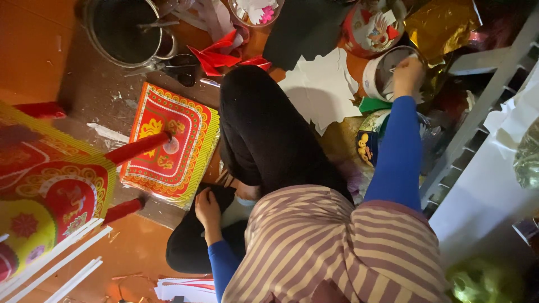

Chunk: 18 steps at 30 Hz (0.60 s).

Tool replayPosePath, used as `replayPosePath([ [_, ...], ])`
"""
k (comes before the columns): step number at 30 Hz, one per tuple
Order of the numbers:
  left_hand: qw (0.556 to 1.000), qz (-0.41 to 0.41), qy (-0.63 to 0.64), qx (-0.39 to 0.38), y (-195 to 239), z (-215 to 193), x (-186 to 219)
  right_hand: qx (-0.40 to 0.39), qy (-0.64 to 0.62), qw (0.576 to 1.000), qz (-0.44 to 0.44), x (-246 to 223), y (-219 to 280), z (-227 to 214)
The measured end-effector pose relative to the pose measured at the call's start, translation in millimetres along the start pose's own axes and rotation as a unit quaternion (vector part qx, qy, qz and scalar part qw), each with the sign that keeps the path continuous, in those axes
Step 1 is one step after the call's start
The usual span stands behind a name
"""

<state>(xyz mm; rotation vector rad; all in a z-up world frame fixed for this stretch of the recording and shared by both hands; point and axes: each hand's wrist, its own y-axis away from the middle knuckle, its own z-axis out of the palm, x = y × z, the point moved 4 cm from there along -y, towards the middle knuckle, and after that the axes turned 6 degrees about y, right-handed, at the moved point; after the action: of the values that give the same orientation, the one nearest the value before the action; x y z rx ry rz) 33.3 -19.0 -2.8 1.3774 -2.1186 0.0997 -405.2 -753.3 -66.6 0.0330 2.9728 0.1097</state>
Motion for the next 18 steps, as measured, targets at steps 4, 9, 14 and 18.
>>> replayPosePath([
  [4,0.999,-0.025,0.012,-0.016,-0.9,-1.3,7.6,-0.071,0.036,0.986,-0.144,-81.6,35.1,-61.4],
  [9,1.0,-0.017,0.011,-0.011,0.0,0.1,4.3,-0.052,0.104,0.988,-0.1,-60.1,24.5,-41.3],
  [14,1.0,-0.017,0.007,-0.008,-0.8,1.5,4.0,-0.001,-0.013,1.0,0.006,-61.5,25.5,-60.8],
  [18,1.0,-0.007,-0.011,0.006,0.7,0.4,3.6,-0.019,0.021,0.999,0.047,-5.2,-16.2,14.7],
])
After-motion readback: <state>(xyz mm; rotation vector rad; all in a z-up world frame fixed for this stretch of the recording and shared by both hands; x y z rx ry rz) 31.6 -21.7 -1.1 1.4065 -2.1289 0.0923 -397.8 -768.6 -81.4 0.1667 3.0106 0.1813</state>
